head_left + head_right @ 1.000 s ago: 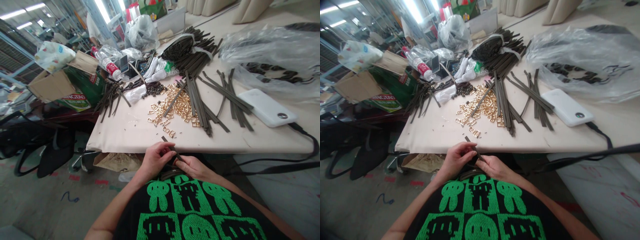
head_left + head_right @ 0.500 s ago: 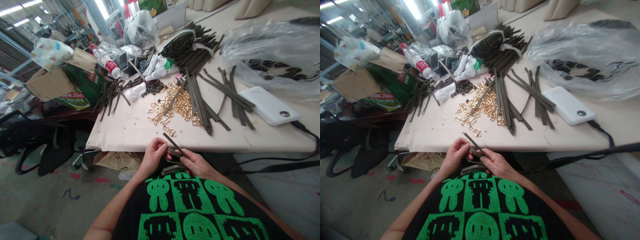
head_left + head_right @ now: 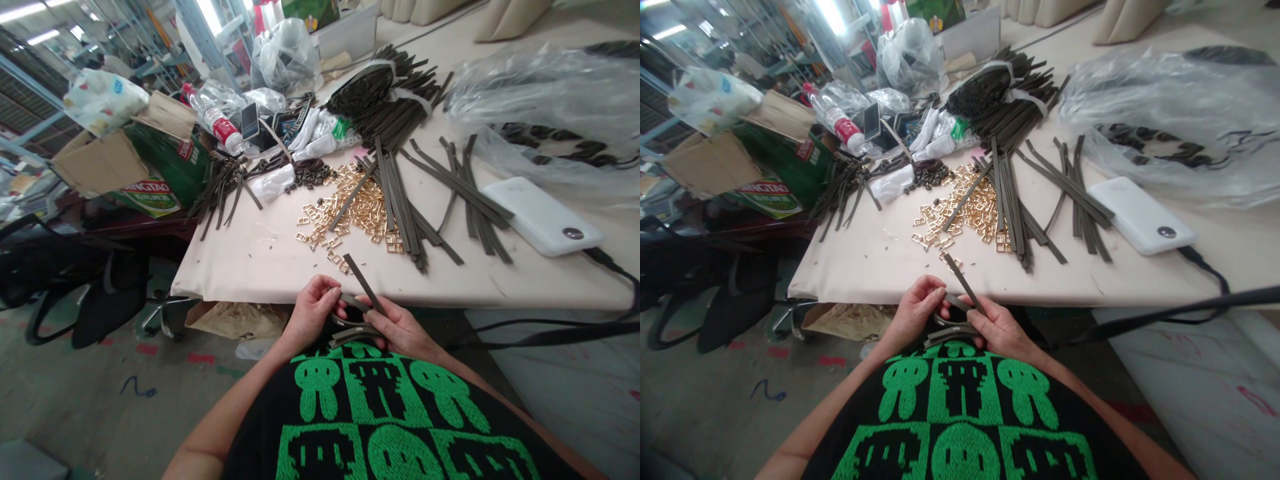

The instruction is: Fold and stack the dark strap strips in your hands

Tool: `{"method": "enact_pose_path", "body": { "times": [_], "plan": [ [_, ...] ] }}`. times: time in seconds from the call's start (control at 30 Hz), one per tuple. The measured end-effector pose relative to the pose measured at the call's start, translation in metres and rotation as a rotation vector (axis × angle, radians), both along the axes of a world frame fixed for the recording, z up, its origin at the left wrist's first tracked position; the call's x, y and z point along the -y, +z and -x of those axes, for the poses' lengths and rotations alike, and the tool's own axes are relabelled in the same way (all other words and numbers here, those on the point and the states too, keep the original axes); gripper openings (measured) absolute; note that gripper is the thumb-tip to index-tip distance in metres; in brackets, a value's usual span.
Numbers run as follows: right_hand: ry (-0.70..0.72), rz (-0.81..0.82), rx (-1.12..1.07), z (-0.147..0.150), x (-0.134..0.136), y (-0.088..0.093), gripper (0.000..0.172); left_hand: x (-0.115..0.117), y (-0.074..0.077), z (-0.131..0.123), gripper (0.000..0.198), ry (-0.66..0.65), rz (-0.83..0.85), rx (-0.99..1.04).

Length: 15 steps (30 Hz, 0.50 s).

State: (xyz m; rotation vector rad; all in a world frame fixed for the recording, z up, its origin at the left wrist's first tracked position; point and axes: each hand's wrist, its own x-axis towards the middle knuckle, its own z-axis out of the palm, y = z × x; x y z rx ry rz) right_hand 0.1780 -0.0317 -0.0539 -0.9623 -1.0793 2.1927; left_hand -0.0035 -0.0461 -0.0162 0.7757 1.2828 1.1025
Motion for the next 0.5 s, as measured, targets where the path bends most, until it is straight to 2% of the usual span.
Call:
{"method": "enact_pose_path", "body": {
  "times": [0.13,0.33,0.43,0.5],
  "plan": [
    [-0.053,0.02,-0.021,0.0016,0.0002,0.0001,0.049,-0.0008,-0.0025,-0.0016,0.038,-0.038,0.003,0.009],
    [-0.094,0.041,-0.049,0.0013,0.0011,-0.0015,0.048,-0.0006,-0.0064,-0.0045,0.032,-0.017,-0.025,-0.035],
    [-0.105,0.003,-0.039,0.001,0.0019,-0.0025,0.046,0.0003,-0.0035,-0.0038,0.022,-0.029,-0.1,-0.182],
    [-0.114,-0.043,-0.009,0.0017,0.0019,-0.0024,0.044,-0.0002,-0.0003,-0.0022,0.015,-0.016,-0.209,-0.384]
  ]
}}
